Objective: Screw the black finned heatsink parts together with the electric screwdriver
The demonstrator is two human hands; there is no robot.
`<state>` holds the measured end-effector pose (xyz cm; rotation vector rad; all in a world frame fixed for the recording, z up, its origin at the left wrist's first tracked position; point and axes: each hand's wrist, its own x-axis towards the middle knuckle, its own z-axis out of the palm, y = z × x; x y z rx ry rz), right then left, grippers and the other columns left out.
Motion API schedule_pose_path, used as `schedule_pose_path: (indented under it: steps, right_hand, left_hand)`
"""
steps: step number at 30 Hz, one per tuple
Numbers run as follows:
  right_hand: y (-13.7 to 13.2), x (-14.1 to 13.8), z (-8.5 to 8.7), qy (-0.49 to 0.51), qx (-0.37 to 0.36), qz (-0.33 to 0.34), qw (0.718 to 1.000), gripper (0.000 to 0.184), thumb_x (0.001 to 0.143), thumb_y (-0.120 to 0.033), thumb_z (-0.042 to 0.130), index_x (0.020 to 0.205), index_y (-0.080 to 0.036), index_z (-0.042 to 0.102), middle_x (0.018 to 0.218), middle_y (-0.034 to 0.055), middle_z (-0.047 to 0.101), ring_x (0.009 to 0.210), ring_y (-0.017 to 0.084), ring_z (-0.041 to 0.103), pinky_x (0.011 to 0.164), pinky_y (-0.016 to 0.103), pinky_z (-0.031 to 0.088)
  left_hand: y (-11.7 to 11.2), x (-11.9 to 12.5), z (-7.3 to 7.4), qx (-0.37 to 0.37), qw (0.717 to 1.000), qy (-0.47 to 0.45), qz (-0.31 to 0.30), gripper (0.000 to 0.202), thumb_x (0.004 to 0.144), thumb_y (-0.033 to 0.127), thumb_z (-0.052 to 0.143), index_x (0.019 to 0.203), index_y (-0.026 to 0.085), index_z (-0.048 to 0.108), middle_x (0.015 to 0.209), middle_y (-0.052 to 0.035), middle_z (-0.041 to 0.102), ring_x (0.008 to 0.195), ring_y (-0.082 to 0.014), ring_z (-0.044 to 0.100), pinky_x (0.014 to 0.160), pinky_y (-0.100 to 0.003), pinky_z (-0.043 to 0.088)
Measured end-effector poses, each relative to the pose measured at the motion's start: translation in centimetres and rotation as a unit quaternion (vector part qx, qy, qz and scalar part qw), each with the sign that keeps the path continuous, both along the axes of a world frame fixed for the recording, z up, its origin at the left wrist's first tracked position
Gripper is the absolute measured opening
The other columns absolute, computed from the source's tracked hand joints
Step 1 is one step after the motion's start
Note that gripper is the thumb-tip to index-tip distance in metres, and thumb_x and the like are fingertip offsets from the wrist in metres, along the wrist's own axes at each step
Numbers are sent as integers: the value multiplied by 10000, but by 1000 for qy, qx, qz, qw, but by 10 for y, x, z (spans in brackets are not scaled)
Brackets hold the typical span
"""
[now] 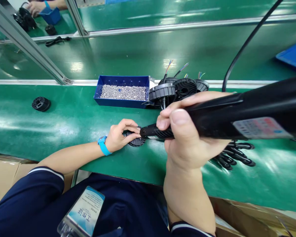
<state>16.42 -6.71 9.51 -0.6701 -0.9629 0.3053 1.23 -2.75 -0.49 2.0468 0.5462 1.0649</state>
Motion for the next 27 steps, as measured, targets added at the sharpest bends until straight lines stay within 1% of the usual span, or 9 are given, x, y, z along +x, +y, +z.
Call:
schedule_pose_path:
  steps: [3, 6, 10, 14, 16, 19, 22, 25, 27]
  right_hand:
    - [0, -5, -3, -42, 11, -27, 999, 171, 765, -195, 750, 889, -159, 638, 686, -14, 580, 498, 131, 561, 396, 258, 427]
    - [4, -7, -4, -69, -1, -58, 996, 178, 759, -161, 766, 897, -152, 653, 738, 3, 595, 556, 142, 591, 461, 283, 467]
    - [12, -4, 0, -102, -42, -41, 993, 162, 736, -134, 775, 859, -147, 670, 762, 15, 630, 638, 148, 619, 596, 310, 522]
    - [18, 1, 2, -124, -74, -9, 990, 130, 744, -104, 766, 842, -138, 688, 729, 9, 623, 563, 129, 597, 511, 273, 472]
    - [21, 3, 1, -107, -73, -10, 992, 126, 744, -113, 773, 824, -145, 681, 733, 7, 630, 520, 130, 584, 462, 279, 444]
    - [24, 6, -3, -74, -71, -25, 994, 152, 719, -183, 800, 774, -158, 660, 703, 9, 625, 486, 144, 560, 415, 304, 406]
    - [24, 8, -4, -52, -112, -42, 991, 210, 671, -273, 807, 726, -183, 626, 669, 12, 613, 490, 165, 554, 414, 326, 389]
    - [21, 4, -2, -50, -149, -61, 986, 251, 637, -324, 800, 694, -212, 583, 672, 10, 601, 497, 168, 538, 437, 342, 385]
    - [17, 0, 1, -52, -162, -69, 983, 270, 623, -343, 804, 688, -215, 576, 672, 13, 592, 493, 161, 522, 444, 346, 385]
  left_hand:
    - [4, 0, 6, -1, 998, 60, -26, 265, 935, 184, 644, 1157, 213, 504, 1006, -18, 793, 1001, -161, 752, 887, -282, 578]
    - [7, 2, 13, -5, 990, 137, -43, 317, 887, 66, 540, 1159, 220, 485, 1093, -24, 772, 1058, -173, 729, 922, -316, 567]
    - [10, 5, 20, 5, 981, 184, -58, 358, 852, 47, 466, 1174, 202, 464, 1136, -50, 748, 1121, -193, 689, 942, -343, 555]
    - [11, 6, 19, 13, 978, 197, -66, 361, 862, 62, 447, 1201, 187, 449, 1112, -55, 756, 1159, -205, 664, 975, -368, 536]
    - [10, 7, 17, 5, 977, 201, -64, 372, 871, 75, 444, 1225, 191, 442, 1116, -50, 757, 1165, -196, 662, 991, -359, 529]
    - [9, 8, 16, -5, 976, 207, -61, 396, 870, 78, 442, 1247, 198, 445, 1131, -46, 754, 1200, -194, 643, 994, -349, 532]
    - [7, 10, 17, -7, 974, 217, -64, 391, 879, 68, 435, 1248, 195, 460, 1153, -55, 746, 1245, -196, 613, 999, -353, 538]
    - [11, 8, 19, -9, 974, 217, -70, 371, 894, 49, 442, 1233, 190, 490, 1163, -66, 735, 1236, -193, 614, 1016, -347, 533]
    - [19, 4, 21, 6, 975, 194, -105, 312, 917, 132, 550, 1224, 175, 514, 1250, -101, 695, 1302, -219, 571, 1085, -362, 496]
